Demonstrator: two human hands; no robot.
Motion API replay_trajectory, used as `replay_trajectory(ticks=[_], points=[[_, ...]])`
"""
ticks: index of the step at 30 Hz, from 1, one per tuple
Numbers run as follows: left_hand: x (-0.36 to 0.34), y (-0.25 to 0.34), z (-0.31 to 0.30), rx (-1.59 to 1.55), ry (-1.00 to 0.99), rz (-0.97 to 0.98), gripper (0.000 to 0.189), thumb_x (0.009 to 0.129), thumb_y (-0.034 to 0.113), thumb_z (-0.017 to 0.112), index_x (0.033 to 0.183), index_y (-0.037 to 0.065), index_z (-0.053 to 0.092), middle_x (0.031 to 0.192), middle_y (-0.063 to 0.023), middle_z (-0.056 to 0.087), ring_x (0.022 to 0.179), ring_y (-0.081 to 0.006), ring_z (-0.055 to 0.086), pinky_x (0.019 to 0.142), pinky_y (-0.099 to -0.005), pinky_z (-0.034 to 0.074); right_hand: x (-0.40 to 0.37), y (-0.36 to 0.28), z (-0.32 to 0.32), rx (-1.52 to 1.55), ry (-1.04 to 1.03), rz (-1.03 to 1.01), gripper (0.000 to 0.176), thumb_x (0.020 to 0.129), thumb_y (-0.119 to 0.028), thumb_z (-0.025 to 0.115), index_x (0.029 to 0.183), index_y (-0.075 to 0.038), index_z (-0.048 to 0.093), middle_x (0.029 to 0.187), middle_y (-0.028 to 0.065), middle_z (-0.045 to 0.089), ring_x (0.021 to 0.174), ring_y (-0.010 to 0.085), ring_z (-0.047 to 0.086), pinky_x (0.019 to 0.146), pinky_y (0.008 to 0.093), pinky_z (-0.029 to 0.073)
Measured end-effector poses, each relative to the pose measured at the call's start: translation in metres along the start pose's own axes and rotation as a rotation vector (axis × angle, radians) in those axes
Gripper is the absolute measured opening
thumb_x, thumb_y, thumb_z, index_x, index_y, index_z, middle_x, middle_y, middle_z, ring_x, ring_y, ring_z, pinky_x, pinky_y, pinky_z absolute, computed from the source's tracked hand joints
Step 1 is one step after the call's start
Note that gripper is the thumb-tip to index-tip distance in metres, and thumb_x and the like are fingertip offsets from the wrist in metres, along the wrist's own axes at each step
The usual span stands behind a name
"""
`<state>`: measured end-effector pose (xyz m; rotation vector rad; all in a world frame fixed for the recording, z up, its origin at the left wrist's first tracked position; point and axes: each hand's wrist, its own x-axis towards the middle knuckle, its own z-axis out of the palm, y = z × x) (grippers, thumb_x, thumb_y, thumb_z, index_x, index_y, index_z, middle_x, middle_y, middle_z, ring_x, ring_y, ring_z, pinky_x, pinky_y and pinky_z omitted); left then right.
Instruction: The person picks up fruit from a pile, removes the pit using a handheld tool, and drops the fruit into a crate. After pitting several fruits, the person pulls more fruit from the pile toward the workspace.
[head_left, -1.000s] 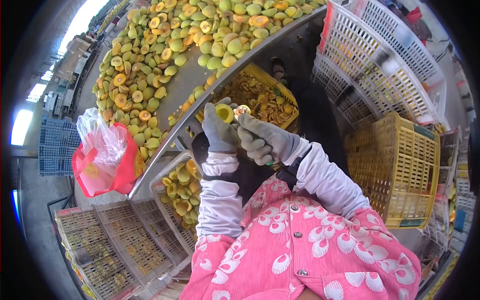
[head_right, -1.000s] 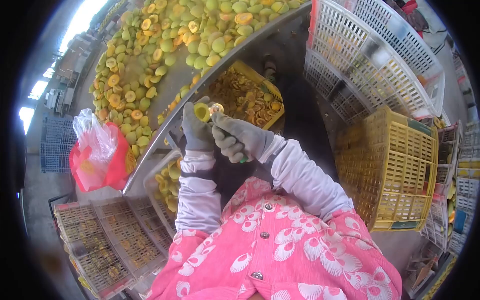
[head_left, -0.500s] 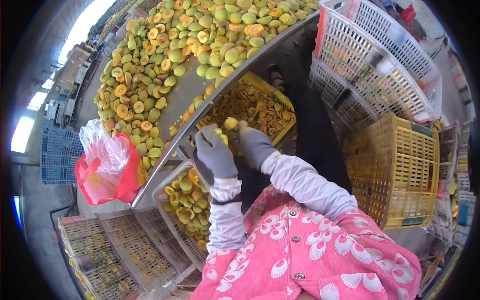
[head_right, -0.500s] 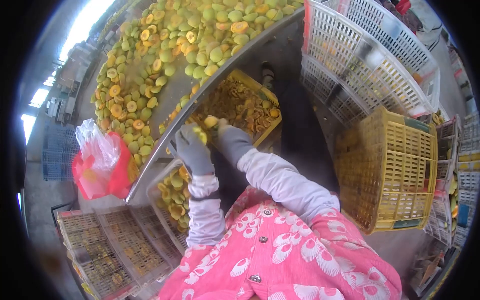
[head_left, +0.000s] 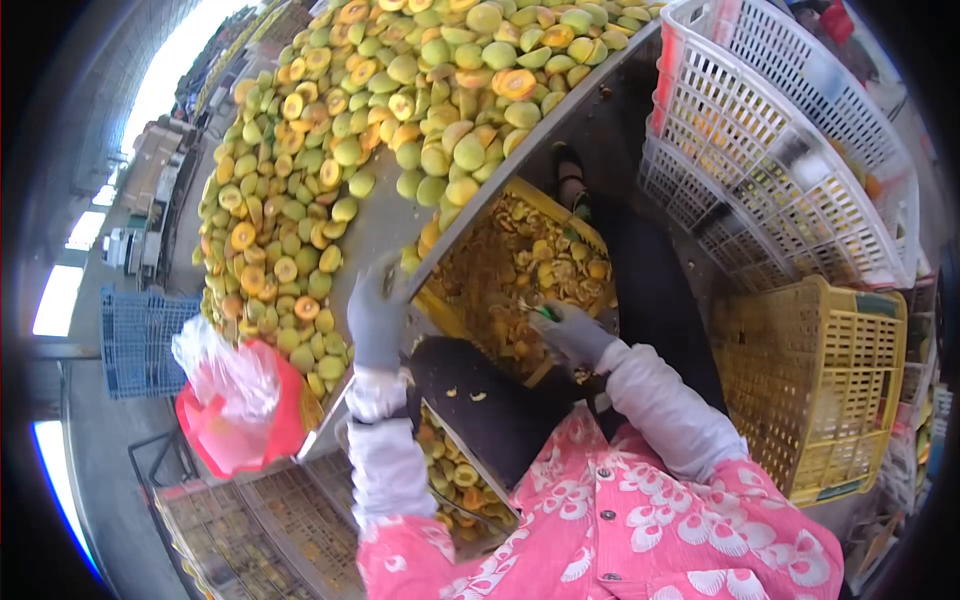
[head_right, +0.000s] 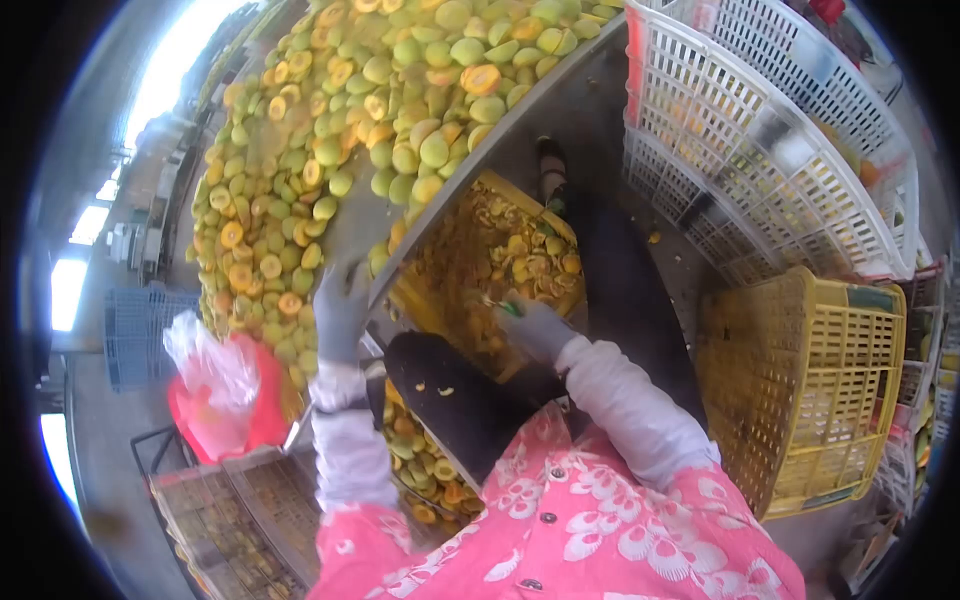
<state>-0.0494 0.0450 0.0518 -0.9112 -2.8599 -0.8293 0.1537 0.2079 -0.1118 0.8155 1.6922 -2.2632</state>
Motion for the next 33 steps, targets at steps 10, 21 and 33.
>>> replay_trajectory(ticks=[10, 21, 33], points=[[0.184, -0.055, 0.102, 0.473, -0.392, 0.032, 0.062, 0.078, 0.015, 0.071, 0.136, 0.017, 0.049, 0.121, -0.0176, 0.057, 0.092, -0.0339, 0.065, 0.076, -0.0409, 0.055, 0.008, 0.008, -0.013, 0.309, 0.077, 0.144, 0.031, 0.096, -0.028, 0.062, 0.118, -0.006, 0.058, 0.068, -0.0011, 0.053, 0.052, 0.0088, 0.049, 0.046, 0.0264, 0.040], [0.009, 0.030, 0.013, -1.326, -0.388, -0.176, 0.043, 0.107, 0.029, 0.031, 0.130, 0.000, 0.051, 0.110, -0.0102, 0.064, 0.078, -0.0140, 0.060, 0.063, -0.0225, 0.049, -0.058, -0.090, 0.029, -0.360, 0.199, -0.445, 0.027, 0.099, -0.032, 0.058, 0.100, -0.006, 0.060, 0.067, 0.0075, 0.055, 0.060, 0.0142, 0.053, 0.058, 0.0334, 0.044], [-0.095, 0.083, 0.004, -1.341, -0.005, 0.026, 0.054, 0.105, 0.041, 0.032, 0.120, -0.004, 0.057, 0.110, -0.0168, 0.064, 0.095, -0.0232, 0.062, 0.087, -0.0358, 0.052, -0.120, -0.110, 0.073, -0.296, 0.153, -0.604, 0.034, 0.099, -0.034, 0.057, 0.101, 0.000, 0.062, 0.079, 0.0159, 0.063, 0.075, 0.0262, 0.058, 0.065, 0.0370, 0.047]])
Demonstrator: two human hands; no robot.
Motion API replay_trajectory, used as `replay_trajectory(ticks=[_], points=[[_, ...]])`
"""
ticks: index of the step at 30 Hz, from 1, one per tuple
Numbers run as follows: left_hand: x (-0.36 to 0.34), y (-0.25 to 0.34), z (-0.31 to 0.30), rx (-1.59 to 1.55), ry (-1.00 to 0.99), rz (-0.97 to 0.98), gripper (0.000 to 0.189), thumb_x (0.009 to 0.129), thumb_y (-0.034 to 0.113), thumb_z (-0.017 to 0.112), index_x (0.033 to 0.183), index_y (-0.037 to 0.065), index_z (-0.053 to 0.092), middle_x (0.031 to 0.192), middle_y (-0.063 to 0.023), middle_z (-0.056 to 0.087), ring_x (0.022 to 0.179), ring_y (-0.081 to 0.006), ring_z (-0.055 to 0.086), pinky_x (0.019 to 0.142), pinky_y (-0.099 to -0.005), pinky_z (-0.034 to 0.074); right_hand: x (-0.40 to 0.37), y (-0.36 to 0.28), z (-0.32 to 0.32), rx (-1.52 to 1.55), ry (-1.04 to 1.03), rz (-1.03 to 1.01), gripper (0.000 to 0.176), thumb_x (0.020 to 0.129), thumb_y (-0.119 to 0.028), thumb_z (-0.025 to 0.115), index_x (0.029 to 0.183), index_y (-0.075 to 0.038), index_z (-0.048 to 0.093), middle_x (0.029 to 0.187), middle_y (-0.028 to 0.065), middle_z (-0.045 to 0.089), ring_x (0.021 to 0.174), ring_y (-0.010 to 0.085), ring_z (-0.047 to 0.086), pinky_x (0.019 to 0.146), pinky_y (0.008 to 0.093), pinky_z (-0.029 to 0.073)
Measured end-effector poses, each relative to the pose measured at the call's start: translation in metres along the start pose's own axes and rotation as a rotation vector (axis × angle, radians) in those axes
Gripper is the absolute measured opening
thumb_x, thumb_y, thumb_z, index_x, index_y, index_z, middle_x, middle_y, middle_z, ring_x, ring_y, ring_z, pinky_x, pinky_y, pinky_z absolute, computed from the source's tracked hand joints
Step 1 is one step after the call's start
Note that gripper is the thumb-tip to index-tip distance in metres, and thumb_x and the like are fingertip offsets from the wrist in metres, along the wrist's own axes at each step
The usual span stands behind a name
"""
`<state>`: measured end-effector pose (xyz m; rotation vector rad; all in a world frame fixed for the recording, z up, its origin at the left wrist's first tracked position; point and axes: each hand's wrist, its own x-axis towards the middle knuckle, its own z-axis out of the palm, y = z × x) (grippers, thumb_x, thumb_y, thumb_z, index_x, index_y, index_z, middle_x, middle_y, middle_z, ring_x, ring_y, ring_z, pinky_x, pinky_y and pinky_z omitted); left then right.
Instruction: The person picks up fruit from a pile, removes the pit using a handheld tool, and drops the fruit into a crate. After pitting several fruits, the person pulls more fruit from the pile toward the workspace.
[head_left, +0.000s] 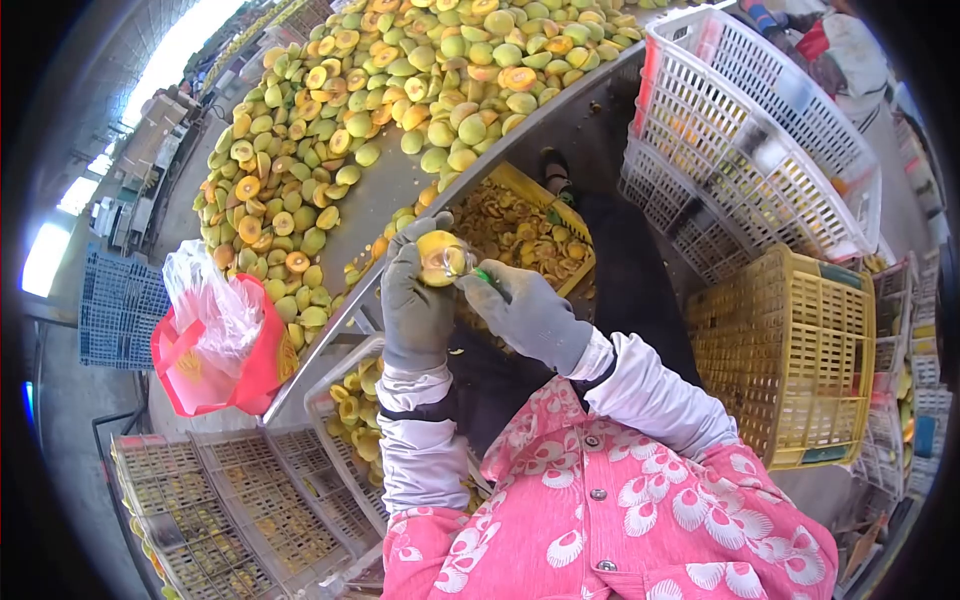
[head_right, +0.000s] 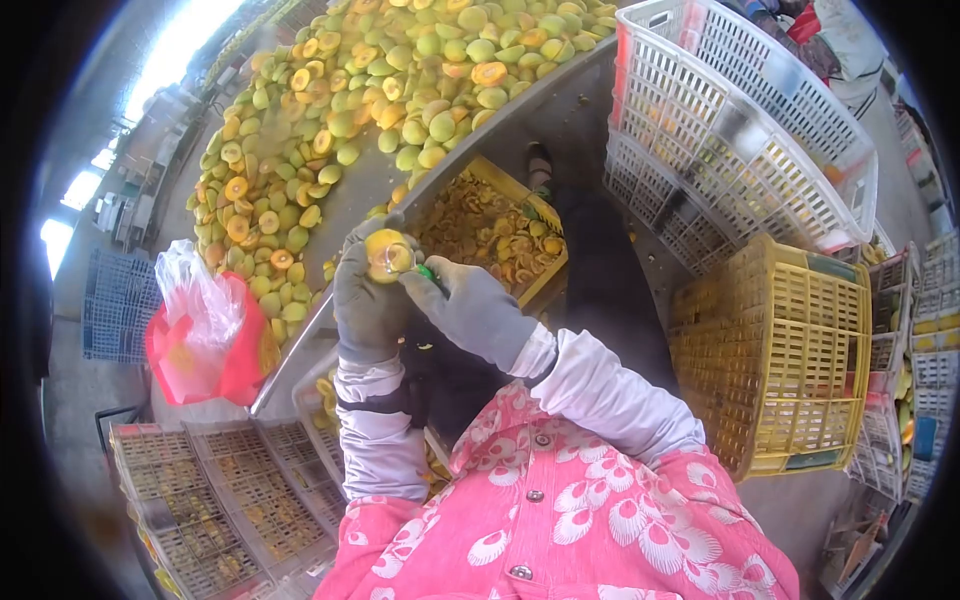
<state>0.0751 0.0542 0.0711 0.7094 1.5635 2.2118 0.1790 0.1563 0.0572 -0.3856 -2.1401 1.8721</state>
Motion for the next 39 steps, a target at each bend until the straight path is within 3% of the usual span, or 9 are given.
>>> replay_trajectory(ticks=[1, 13, 20, 26, 28, 32, 34, 38, 39], points=[[-0.002, 0.005, 0.002, -0.337, 0.024, -0.115, 0.052, 0.105, 0.039, 0.033, 0.119, -0.004, 0.057, 0.110, -0.0169, 0.063, 0.093, -0.0232, 0.062, 0.087, -0.0356, 0.052, -0.005, -0.005, 0.000, 0.029, -0.020, 0.033, 0.042, 0.097, -0.040, 0.058, 0.101, 0.001, 0.063, 0.086, 0.0257, 0.067, 0.085, 0.0427, 0.066, 0.070, 0.0441, 0.050], [-0.019, 0.015, 0.036, -0.282, 0.249, -0.041, 0.050, 0.105, 0.039, 0.037, 0.109, -0.004, 0.062, 0.095, -0.0096, 0.059, 0.083, -0.0179, 0.058, 0.076, -0.0300, 0.051, -0.017, -0.009, 0.015, -0.024, 0.055, -0.037, 0.041, 0.099, -0.042, 0.054, 0.105, -0.003, 0.063, 0.086, 0.0261, 0.066, 0.086, 0.0457, 0.064, 0.072, 0.0468, 0.051], [-0.025, 0.034, 0.038, -0.267, 0.116, -0.150, 0.042, 0.105, 0.038, 0.045, 0.107, 0.000, 0.063, 0.097, -0.0088, 0.064, 0.084, -0.0163, 0.061, 0.077, -0.0310, 0.054, -0.022, -0.012, 0.010, -0.047, -0.032, -0.069, 0.045, 0.100, -0.044, 0.052, 0.108, 0.000, 0.061, 0.086, 0.0275, 0.066, 0.087, 0.0454, 0.064, 0.073, 0.0463, 0.051], [-0.030, 0.043, 0.051, 0.027, 0.148, -0.067, 0.038, 0.105, 0.033, 0.047, 0.103, 0.000, 0.066, 0.098, -0.0095, 0.068, 0.081, -0.0140, 0.061, 0.076, -0.0282, 0.053, -0.027, -0.016, 0.003, 0.267, -0.168, 0.171, 0.047, 0.102, -0.044, 0.050, 0.113, 0.000, 0.062, 0.095, 0.0193, 0.070, 0.090, 0.0314, 0.068, 0.080, 0.0392, 0.051], [-0.034, 0.050, 0.052, 0.018, 0.174, -0.209, 0.043, 0.105, 0.034, 0.045, 0.099, -0.003, 0.066, 0.086, -0.0106, 0.065, 0.072, -0.0144, 0.060, 0.069, -0.0276, 0.053, -0.026, 0.001, 0.004, 0.075, -0.093, -0.158, 0.049, 0.102, -0.046, 0.049, 0.114, 0.000, 0.061, 0.095, 0.0153, 0.070, 0.089, 0.0239, 0.067, 0.081, 0.0373, 0.051], [-0.031, 0.047, 0.053, 0.148, 0.111, -0.064, 0.037, 0.103, 0.031, 0.049, 0.099, -0.001, 0.067, 0.084, -0.0077, 0.066, 0.069, -0.0129, 0.060, 0.066, -0.0270, 0.053, -0.032, -0.012, -0.001, 0.249, -0.147, -0.114, 0.048, 0.102, -0.045, 0.050, 0.115, -0.001, 0.061, 0.095, 0.0138, 0.070, 0.088, 0.0224, 0.066, 0.080, 0.0372, 0.051], [-0.028, 0.048, 0.058, 0.181, 0.138, -0.056, 0.034, 0.103, 0.029, 0.051, 0.100, -0.001, 0.067, 0.085, -0.0080, 0.066, 0.070, -0.0132, 0.060, 0.067, -0.0271, 0.053, -0.034, -0.040, -0.011, 0.320, -0.376, 0.546, 0.048, 0.101, -0.046, 0.050, 0.115, -0.001, 0.062, 0.096, 0.0134, 0.069, 0.090, 0.0219, 0.065, 0.082, 0.0371, 0.050], [-0.025, 0.052, 0.064, 0.034, 0.200, -0.185, 0.029, 0.102, 0.025, 0.054, 0.102, -0.001, 0.066, 0.089, -0.0094, 0.069, 0.072, -0.0145, 0.062, 0.068, -0.0278, 0.053, -0.032, -0.011, 0.007, 0.266, -0.243, 0.335, 0.050, 0.102, -0.048, 0.048, 0.114, -0.001, 0.062, 0.091, 0.0120, 0.069, 0.079, 0.0198, 0.066, 0.072, 0.0342, 0.052], [-0.025, 0.049, 0.063, 0.038, 0.194, -0.181, 0.029, 0.102, 0.025, 0.054, 0.102, -0.001, 0.066, 0.089, -0.0094, 0.069, 0.072, -0.0145, 0.062, 0.068, -0.0278, 0.053, -0.029, -0.007, 0.012, 0.312, -0.172, 0.118, 0.051, 0.101, -0.049, 0.047, 0.108, -0.001, 0.063, 0.083, 0.0107, 0.066, 0.068, 0.0185, 0.063, 0.063, 0.0341, 0.051]])
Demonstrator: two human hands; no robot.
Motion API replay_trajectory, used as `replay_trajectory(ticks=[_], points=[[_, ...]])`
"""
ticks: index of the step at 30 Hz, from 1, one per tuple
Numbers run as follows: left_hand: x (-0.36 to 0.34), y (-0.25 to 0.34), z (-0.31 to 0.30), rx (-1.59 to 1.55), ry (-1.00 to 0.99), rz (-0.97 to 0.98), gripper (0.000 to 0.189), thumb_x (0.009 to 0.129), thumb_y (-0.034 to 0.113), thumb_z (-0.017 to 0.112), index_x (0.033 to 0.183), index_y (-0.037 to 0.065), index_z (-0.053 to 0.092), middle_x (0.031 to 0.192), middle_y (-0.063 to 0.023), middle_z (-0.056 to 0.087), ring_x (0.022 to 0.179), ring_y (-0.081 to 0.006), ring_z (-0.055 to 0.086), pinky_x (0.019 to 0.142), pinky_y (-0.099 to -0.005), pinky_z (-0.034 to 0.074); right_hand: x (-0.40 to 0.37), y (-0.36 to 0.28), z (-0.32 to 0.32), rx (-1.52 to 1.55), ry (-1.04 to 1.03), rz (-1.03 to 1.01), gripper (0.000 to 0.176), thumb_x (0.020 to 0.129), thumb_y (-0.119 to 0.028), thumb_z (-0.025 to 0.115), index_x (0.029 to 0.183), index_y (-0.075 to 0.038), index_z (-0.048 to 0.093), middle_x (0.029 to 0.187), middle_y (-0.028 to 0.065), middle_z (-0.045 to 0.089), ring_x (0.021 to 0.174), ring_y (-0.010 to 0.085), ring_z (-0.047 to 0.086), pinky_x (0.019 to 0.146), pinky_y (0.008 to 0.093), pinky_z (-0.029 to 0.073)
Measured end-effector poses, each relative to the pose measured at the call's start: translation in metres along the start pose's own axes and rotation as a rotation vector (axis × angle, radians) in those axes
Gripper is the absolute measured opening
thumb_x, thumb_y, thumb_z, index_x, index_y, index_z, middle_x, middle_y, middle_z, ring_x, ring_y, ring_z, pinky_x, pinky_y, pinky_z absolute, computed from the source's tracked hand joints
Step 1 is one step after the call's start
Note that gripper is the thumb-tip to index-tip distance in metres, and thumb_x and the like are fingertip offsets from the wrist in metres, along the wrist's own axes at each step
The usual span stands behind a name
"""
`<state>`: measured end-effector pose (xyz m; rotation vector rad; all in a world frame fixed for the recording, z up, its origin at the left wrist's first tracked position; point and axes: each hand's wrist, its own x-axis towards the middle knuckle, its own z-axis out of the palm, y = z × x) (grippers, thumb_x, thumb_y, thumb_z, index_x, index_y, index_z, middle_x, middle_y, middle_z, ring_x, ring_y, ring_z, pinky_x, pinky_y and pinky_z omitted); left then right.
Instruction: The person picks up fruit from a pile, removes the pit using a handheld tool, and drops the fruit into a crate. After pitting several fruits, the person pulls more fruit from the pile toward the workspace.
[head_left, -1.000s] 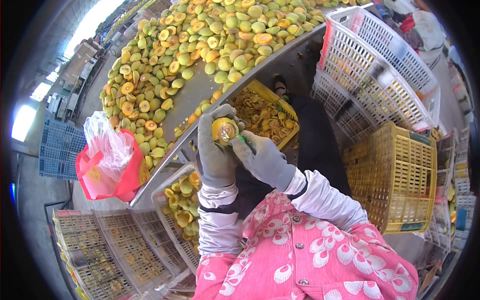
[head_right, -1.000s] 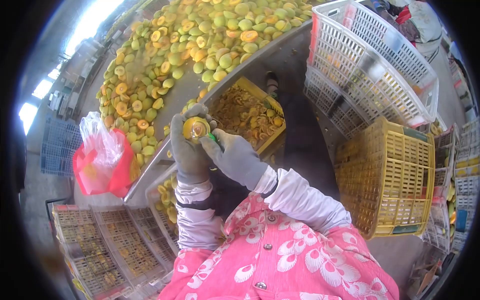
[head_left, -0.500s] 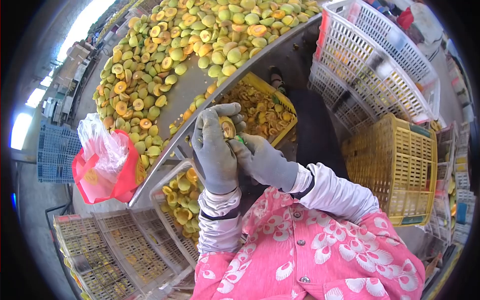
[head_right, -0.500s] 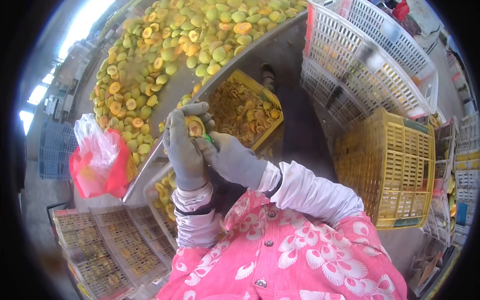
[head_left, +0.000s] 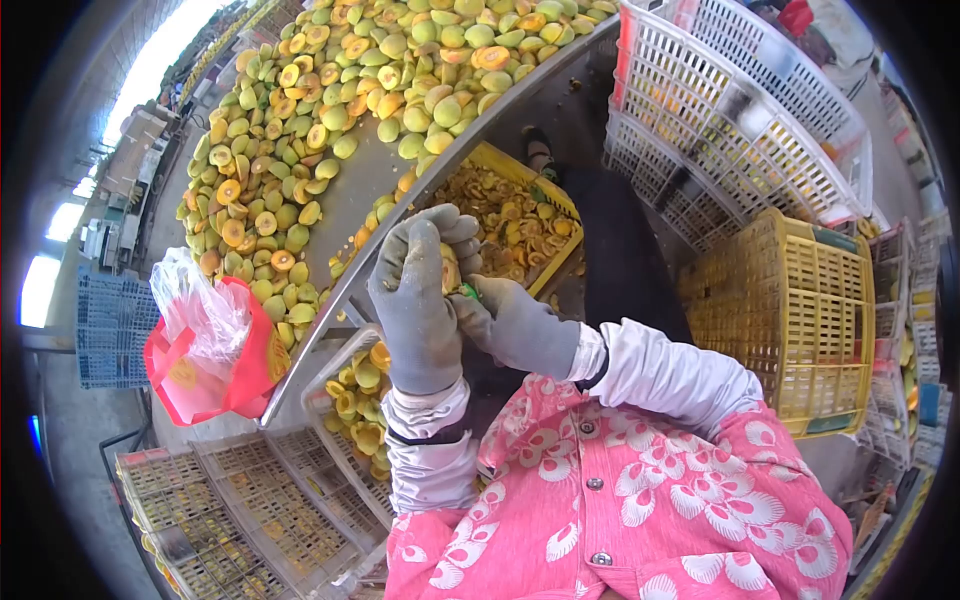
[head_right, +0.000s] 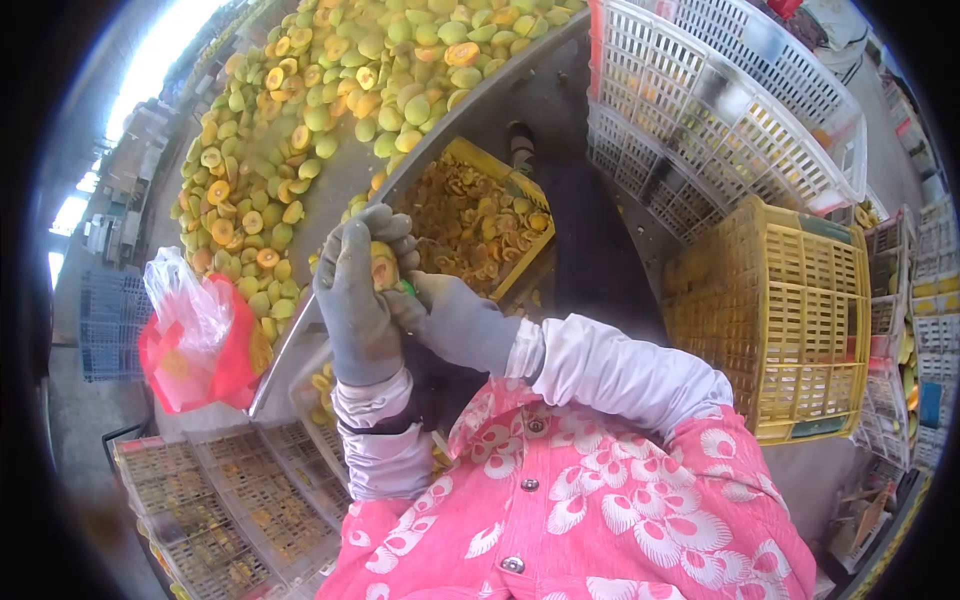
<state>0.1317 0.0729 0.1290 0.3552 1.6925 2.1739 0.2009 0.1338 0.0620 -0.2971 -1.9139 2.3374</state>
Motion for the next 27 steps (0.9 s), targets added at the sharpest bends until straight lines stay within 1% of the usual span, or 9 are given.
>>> replay_trajectory(ticks=[2, 4, 7, 12, 14, 17, 21, 25, 27], points=[[0.000, -0.010, -0.005, -0.043, 0.023, 0.053, 0.030, 0.102, 0.026, 0.052, 0.105, -0.001, 0.066, 0.090, -0.0101, 0.068, 0.074, -0.0161, 0.063, 0.069, -0.0285, 0.053, 0.000, 0.008, -0.003, 0.026, 0.032, -0.223, 0.052, 0.101, -0.051, 0.046, 0.102, -0.002, 0.063, 0.074, 0.0093, 0.063, 0.058, 0.0172, 0.060, 0.054, 0.0340, 0.049], [-0.001, -0.007, -0.007, -0.030, -0.049, 0.019, 0.031, 0.102, 0.027, 0.053, 0.107, 0.000, 0.066, 0.092, -0.0102, 0.069, 0.077, -0.0164, 0.064, 0.071, -0.0295, 0.054, -0.007, -0.016, -0.014, 0.160, -0.190, 0.352, 0.055, 0.101, -0.056, 0.043, 0.088, -0.005, 0.057, 0.058, 0.0044, 0.051, 0.042, 0.0145, 0.047, 0.040, 0.0335, 0.041], [0.004, -0.003, -0.011, -0.028, -0.175, -0.085, 0.031, 0.101, 0.028, 0.054, 0.107, 0.000, 0.065, 0.091, -0.0099, 0.069, 0.080, -0.0170, 0.065, 0.073, -0.0305, 0.054, -0.014, -0.030, -0.021, 0.468, -0.341, 0.453, 0.052, 0.101, -0.060, 0.035, 0.083, -0.013, 0.050, 0.053, -0.0058, 0.034, 0.038, 0.0089, 0.031, 0.035, 0.0267, 0.030], [0.023, -0.028, -0.026, -0.192, -0.286, -0.241, 0.033, 0.101, 0.031, 0.052, 0.098, 0.000, 0.063, 0.082, -0.0090, 0.066, 0.076, -0.0176, 0.064, 0.070, -0.0309, 0.054, -0.008, -0.035, -0.037, 0.653, -0.497, 0.650, 0.056, 0.096, -0.071, 0.036, 0.078, -0.018, 0.043, 0.059, -0.0098, 0.029, 0.045, 0.0030, 0.024, 0.041, 0.0214, 0.023], [0.033, -0.038, -0.029, 0.184, -0.280, -0.146, 0.035, 0.101, 0.034, 0.051, 0.094, 0.001, 0.062, 0.078, -0.0093, 0.064, 0.072, -0.0183, 0.063, 0.067, -0.0317, 0.054, -0.007, -0.018, -0.039, 0.784, -0.552, 0.673, 0.055, 0.096, -0.070, 0.036, 0.078, -0.019, 0.043, 0.060, -0.0103, 0.029, 0.046, 0.0023, 0.024, 0.041, 0.0203, 0.022], [0.034, -0.049, -0.027, 0.147, -0.322, -0.058, 0.037, 0.100, 0.038, 0.052, 0.092, 0.002, 0.061, 0.079, -0.0104, 0.065, 0.069, -0.0186, 0.062, 0.065, -0.0325, 0.054, 0.000, 0.000, -0.048, 0.968, -0.708, 0.670, 0.052, 0.097, -0.068, 0.037, 0.079, -0.020, 0.042, 0.061, -0.0112, 0.028, 0.047, 0.0012, 0.023, 0.041, 0.0183, 0.020], [0.028, -0.067, -0.016, -0.650, -0.330, -0.296, 0.038, 0.100, 0.038, 0.051, 0.093, 0.002, 0.061, 0.078, -0.0105, 0.065, 0.068, -0.0188, 0.062, 0.063, -0.0321, 0.053, 0.001, -0.002, -0.050, 0.967, -0.700, 0.665, 0.050, 0.098, -0.066, 0.039, 0.079, -0.020, 0.042, 0.062, -0.0117, 0.029, 0.047, 0.0005, 0.024, 0.040, 0.0166, 0.019], [0.046, -0.072, -0.027, 0.205, -0.283, -0.162, 0.041, 0.101, 0.037, 0.046, 0.091, 0.001, 0.062, 0.077, -0.0114, 0.064, 0.067, -0.0193, 0.062, 0.062, -0.0326, 0.053, 0.007, 0.016, -0.056, 1.096, -0.694, 0.730, 0.049, 0.098, -0.065, 0.040, 0.080, -0.020, 0.043, 0.061, -0.0115, 0.030, 0.047, 0.0005, 0.024, 0.040, 0.0162, 0.020], [0.049, -0.075, -0.029, 0.193, -0.294, -0.161, 0.043, 0.102, 0.038, 0.045, 0.090, 0.001, 0.063, 0.077, -0.0112, 0.064, 0.068, -0.0189, 0.062, 0.062, -0.0327, 0.053, 0.015, 0.029, -0.057, 1.200, -0.774, 0.679, 0.048, 0.098, -0.064, 0.041, 0.080, -0.020, 0.043, 0.062, -0.0115, 0.031, 0.047, 0.0006, 0.024, 0.040, 0.0159, 0.020]])
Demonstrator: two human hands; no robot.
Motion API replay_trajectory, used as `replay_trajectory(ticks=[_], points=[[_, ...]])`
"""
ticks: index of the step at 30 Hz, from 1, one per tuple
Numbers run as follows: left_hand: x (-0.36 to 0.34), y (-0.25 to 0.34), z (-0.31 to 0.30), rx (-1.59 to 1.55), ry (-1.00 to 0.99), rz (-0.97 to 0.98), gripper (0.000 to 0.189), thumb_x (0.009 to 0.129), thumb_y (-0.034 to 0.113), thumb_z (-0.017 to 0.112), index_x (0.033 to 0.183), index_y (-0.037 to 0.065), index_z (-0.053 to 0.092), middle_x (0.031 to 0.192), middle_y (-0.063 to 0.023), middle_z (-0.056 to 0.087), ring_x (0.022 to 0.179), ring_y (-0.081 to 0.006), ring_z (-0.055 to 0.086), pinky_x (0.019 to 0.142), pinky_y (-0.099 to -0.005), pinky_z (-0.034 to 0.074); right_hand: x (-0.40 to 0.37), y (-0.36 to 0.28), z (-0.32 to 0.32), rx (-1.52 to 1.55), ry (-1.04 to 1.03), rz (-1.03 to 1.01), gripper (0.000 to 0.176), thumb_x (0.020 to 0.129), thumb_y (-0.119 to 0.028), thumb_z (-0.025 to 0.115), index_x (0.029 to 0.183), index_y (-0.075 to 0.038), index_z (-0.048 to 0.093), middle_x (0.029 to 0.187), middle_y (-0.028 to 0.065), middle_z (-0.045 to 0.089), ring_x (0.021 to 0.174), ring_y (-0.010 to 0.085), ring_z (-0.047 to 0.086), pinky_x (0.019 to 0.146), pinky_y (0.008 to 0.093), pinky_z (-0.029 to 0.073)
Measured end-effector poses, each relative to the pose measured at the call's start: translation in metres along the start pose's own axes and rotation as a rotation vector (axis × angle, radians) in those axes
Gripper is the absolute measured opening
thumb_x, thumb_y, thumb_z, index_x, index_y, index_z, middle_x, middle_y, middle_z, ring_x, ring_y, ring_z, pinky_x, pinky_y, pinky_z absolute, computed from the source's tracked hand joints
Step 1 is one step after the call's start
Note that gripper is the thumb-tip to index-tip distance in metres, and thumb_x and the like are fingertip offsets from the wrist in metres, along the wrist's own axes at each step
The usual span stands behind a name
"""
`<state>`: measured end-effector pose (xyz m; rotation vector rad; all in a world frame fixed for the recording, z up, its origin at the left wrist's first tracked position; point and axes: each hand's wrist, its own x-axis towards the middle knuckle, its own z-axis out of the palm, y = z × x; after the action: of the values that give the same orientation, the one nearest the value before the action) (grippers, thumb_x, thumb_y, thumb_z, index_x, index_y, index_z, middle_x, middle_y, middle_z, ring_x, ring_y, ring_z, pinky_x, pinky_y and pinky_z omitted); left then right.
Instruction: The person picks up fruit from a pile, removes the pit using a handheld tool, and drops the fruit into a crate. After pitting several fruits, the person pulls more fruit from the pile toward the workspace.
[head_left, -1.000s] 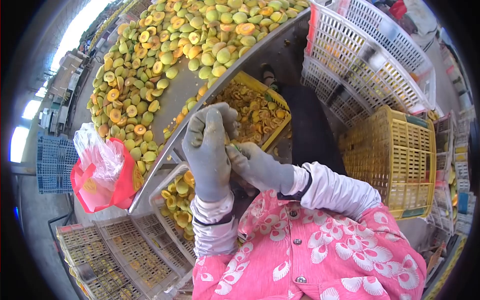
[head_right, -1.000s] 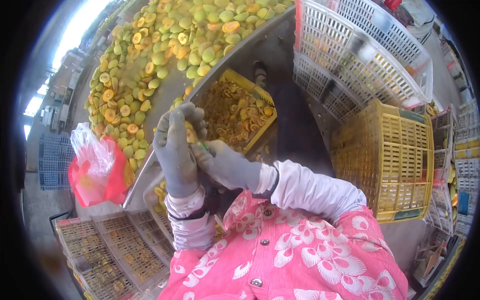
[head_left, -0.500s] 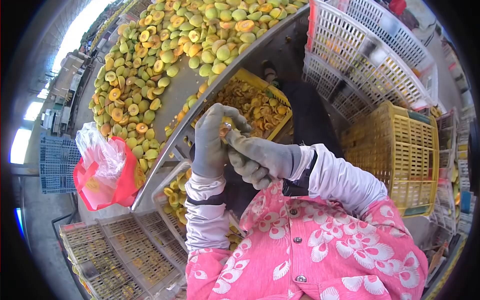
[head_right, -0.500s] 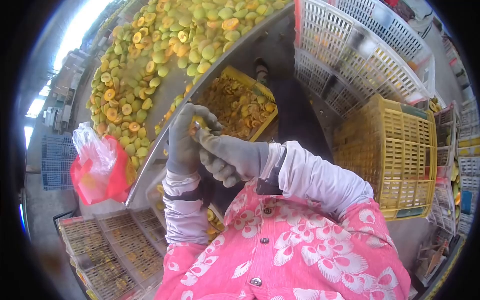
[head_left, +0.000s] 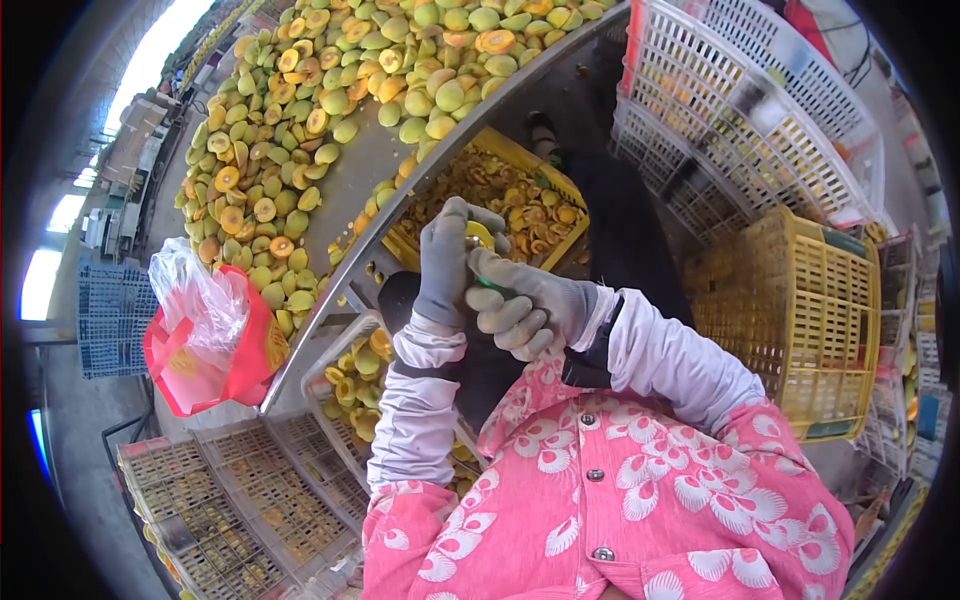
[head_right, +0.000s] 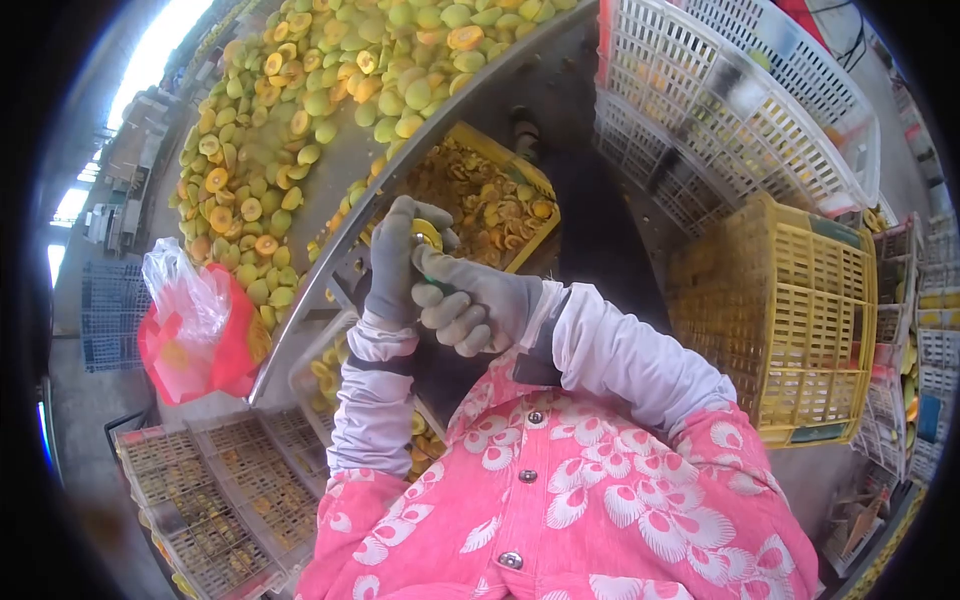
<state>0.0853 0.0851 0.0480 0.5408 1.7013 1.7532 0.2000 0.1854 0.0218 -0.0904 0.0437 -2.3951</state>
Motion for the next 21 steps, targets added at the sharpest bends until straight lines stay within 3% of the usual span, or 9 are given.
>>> replay_trajectory(ticks=[4, 6, 8, 9, 11, 14, 16, 17, 21], points=[[0.015, -0.036, -0.016, -0.587, -0.040, -0.174, 0.046, 0.102, 0.041, 0.043, 0.094, 0.000, 0.062, 0.080, -0.0114, 0.064, 0.070, -0.0197, 0.061, 0.065, -0.0317, 0.051, 0.004, -0.015, -0.027, 0.032, -0.162, 0.043, 0.047, 0.098, -0.064, 0.043, 0.083, -0.019, 0.046, 0.062, -0.0109, 0.032, 0.047, 0.0008, 0.025, 0.040, 0.0160, 0.021], [0.021, -0.057, -0.018, -0.906, -0.068, -0.312, 0.046, 0.101, 0.043, 0.042, 0.097, 0.000, 0.061, 0.083, -0.0125, 0.064, 0.070, -0.0196, 0.060, 0.066, -0.0318, 0.050, 0.000, -0.021, -0.021, -0.350, 0.069, -0.024, 0.048, 0.098, -0.064, 0.043, 0.083, -0.018, 0.046, 0.063, -0.0096, 0.032, 0.048, 0.0009, 0.024, 0.041, 0.0163, 0.021], [0.026, -0.070, -0.010, -0.441, 0.424, 0.037, 0.056, 0.104, 0.049, 0.035, 0.099, 0.000, 0.063, 0.076, -0.0086, 0.063, 0.067, -0.0206, 0.061, 0.064, -0.0310, 0.052, -0.001, -0.024, -0.018, -0.348, 0.063, -0.069, 0.048, 0.099, -0.062, 0.044, 0.089, -0.016, 0.053, 0.064, -0.0073, 0.038, 0.049, 0.0035, 0.031, 0.042, 0.0192, 0.029], [0.018, -0.060, -0.011, 0.081, 0.438, 0.216, 0.060, 0.103, 0.053, 0.032, 0.102, 0.002, 0.063, 0.076, -0.0063, 0.063, 0.066, -0.0192, 0.060, 0.063, -0.0306, 0.052, 0.000, -0.025, -0.005, -0.555, 0.415, -0.222, 0.049, 0.100, -0.059, 0.044, 0.092, -0.013, 0.056, 0.065, -0.0054, 0.044, 0.049, 0.0056, 0.038, 0.042, 0.0214, 0.034], [0.017, -0.052, -0.018, -0.051, 0.420, 0.085, 0.061, 0.104, 0.054, 0.030, 0.102, 0.002, 0.063, 0.077, -0.0058, 0.064, 0.066, -0.0190, 0.061, 0.063, -0.0305, 0.052, 0.006, -0.032, -0.015, -1.084, 0.995, -0.450, 0.046, 0.102, -0.048, 0.047, 0.107, -0.005, 0.061, 0.074, 0.0036, 0.060, 0.059, 0.0110, 0.055, 0.052, 0.0282, 0.046], [0.015, -0.049, -0.015, -0.084, 0.395, -0.002, 0.056, 0.105, 0.050, 0.034, 0.102, 0.002, 0.063, 0.079, -0.0057, 0.065, 0.070, -0.0192, 0.062, 0.067, -0.0297, 0.052, 0.013, -0.029, -0.028, -1.566, 1.159, -0.490, 0.045, 0.100, -0.047, 0.050, 0.105, -0.003, 0.056, 0.076, 0.0127, 0.064, 0.067, 0.0228, 0.065, 0.063, 0.0370, 0.052], [0.024, -0.054, -0.013, 0.637, 0.464, 0.681, 0.043, 0.103, 0.040, 0.047, 0.102, 0.000, 0.063, 0.082, -0.0063, 0.065, 0.074, -0.0190, 0.063, 0.070, -0.0307, 0.052, 0.016, -0.021, -0.012, -1.421, 1.168, -0.366, 0.035, 0.098, -0.036, 0.058, 0.111, -0.005, 0.055, 0.076, 0.0147, 0.066, 0.066, 0.0267, 0.065, 0.063, 0.0416, 0.050], [0.021, -0.060, -0.007, 0.165, 0.434, 0.395, 0.032, 0.097, 0.030, 0.059, 0.100, -0.001, 0.064, 0.085, -0.0100, 0.066, 0.079, -0.0197, 0.063, 0.072, -0.0322, 0.052, 0.021, -0.019, -0.031, -1.614, 1.252, -0.460, 0.031, 0.097, -0.033, 0.058, 0.111, -0.006, 0.054, 0.078, 0.0178, 0.066, 0.071, 0.0345, 0.066, 0.065, 0.0455, 0.050], [0.009, -0.053, 0.011, 0.398, 0.850, 0.215, 0.030, 0.092, 0.027, 0.062, 0.097, -0.003, 0.065, 0.087, -0.0128, 0.067, 0.077, -0.0181, 0.061, 0.071, -0.0323, 0.050, 0.035, -0.008, -0.052, -1.831, 1.372, -0.408, 0.028, 0.093, -0.025, 0.058, 0.111, -0.005, 0.050, 0.089, 0.0251, 0.067, 0.089, 0.0447, 0.065, 0.076, 0.0514, 0.050]])
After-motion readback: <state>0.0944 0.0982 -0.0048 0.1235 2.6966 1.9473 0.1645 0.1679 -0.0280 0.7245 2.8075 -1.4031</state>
